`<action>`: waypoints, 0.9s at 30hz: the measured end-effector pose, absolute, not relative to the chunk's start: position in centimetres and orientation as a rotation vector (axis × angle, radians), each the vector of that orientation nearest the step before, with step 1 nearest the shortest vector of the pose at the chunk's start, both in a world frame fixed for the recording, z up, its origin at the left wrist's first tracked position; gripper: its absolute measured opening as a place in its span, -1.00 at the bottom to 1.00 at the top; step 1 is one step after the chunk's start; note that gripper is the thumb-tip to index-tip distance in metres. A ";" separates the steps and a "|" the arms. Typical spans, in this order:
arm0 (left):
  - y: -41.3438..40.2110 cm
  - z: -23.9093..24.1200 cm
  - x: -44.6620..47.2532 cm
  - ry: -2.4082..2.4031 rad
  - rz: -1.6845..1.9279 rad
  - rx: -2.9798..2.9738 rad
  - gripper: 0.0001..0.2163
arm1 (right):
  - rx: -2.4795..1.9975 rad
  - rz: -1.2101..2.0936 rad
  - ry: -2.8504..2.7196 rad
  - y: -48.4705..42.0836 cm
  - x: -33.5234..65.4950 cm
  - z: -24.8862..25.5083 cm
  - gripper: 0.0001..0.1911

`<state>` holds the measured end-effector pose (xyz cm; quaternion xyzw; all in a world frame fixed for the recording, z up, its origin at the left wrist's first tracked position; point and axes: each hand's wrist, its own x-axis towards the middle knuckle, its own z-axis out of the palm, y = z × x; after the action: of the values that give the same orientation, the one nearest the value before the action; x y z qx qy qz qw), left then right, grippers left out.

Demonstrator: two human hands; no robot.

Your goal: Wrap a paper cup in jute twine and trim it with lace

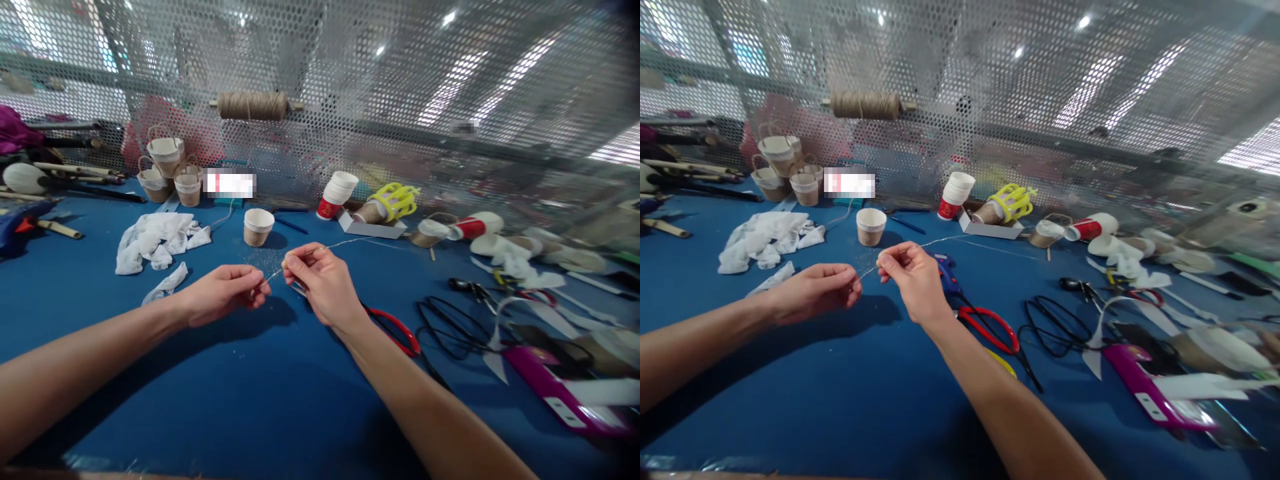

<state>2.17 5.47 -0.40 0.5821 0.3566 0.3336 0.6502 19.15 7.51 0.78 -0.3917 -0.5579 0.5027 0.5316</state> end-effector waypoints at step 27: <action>5.7 -0.6 2.0 0.721 0.736 1.027 -0.73 | -0.868 1.101 -1.356 7.7 19.5 1.1 -0.89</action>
<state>2.02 5.74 -0.63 0.4693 0.3298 0.3365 0.7469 19.49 7.69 1.07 -0.3686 -0.5755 0.4673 0.5608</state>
